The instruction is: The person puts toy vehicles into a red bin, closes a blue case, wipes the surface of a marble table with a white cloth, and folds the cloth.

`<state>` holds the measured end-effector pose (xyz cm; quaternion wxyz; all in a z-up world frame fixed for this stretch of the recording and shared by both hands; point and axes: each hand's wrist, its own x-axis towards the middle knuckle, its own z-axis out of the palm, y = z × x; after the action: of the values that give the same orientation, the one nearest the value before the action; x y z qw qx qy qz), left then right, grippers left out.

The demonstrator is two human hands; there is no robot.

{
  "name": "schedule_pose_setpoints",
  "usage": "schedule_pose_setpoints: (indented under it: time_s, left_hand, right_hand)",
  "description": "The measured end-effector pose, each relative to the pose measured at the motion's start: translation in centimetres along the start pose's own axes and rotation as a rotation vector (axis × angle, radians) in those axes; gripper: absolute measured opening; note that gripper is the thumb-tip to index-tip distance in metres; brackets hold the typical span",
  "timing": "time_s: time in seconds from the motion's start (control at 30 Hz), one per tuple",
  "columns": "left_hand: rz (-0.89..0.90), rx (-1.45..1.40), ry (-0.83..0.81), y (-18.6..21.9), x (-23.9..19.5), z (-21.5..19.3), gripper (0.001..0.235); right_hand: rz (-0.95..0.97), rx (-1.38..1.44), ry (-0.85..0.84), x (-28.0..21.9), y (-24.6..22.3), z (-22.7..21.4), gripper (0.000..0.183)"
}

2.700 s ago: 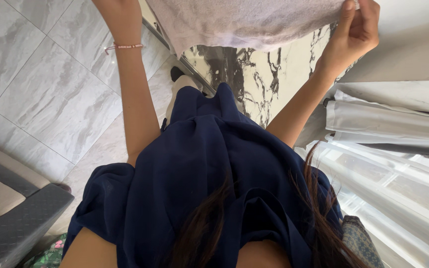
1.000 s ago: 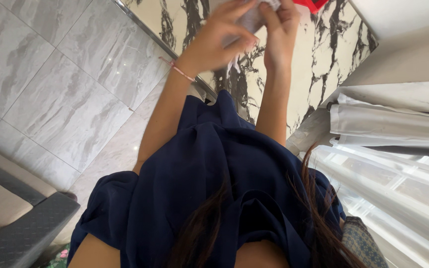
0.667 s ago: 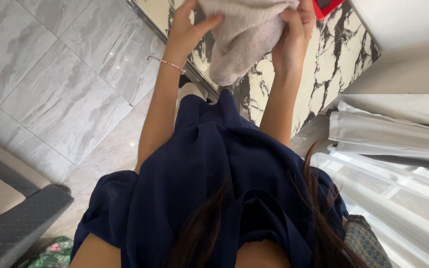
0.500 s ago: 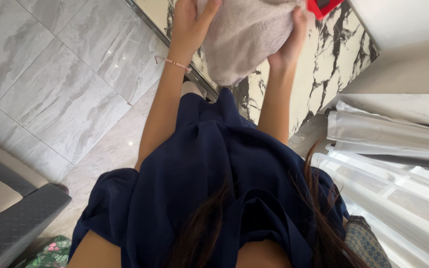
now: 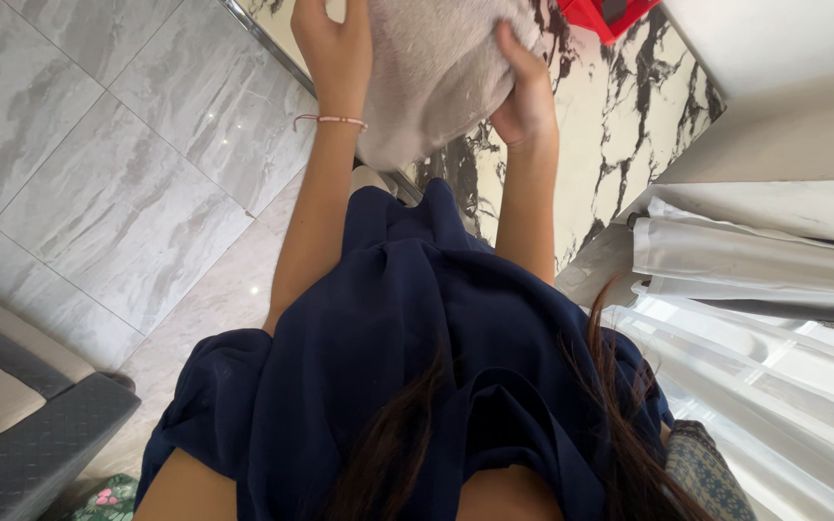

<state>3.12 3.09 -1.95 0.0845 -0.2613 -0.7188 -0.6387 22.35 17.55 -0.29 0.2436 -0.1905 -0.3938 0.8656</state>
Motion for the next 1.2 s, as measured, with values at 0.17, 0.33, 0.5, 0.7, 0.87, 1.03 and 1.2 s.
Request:
schedule_pose_setpoints:
  time_s: [0.17,0.33,0.5,0.7,0.87,1.03,1.2]
  left_hand:
    - [-0.506,-0.508,-0.026,-1.7,-2.2,1.3,0.060]
    - [-1.151,-0.932,-0.277,-4.0,-6.3,4.3,0.076]
    - [-1.198,-1.270,-0.264,-8.3,-9.2,4.5,0.079]
    - [-1.171,-1.370,-0.241,-7.4,-6.9,2.4,0.079]
    - [-1.139,-1.386,-0.200,-5.4,-5.3,0.4,0.079]
    - [-1.125,-1.415,-0.164,-4.1,-5.0,-0.6,0.078]
    - [-1.127,-1.418,-0.188,-3.7,-4.5,-0.8,0.078]
  right_hand:
    - [0.011,0.081,-0.037,0.5,-0.7,1.6,0.070]
    - [0.067,-0.068,-0.003,-0.6,2.6,4.8,0.076]
    - [0.219,-0.011,-0.053,-4.4,5.6,11.0,0.076]
    - [0.296,0.366,-0.197,-5.3,4.7,12.7,0.070]
    - [-0.186,-0.267,0.051,-2.0,3.3,9.6,0.048]
    - [-0.739,-1.157,0.340,-0.5,2.3,6.0,0.024]
    - [-0.645,-0.994,0.344,0.2,2.1,5.6,0.038]
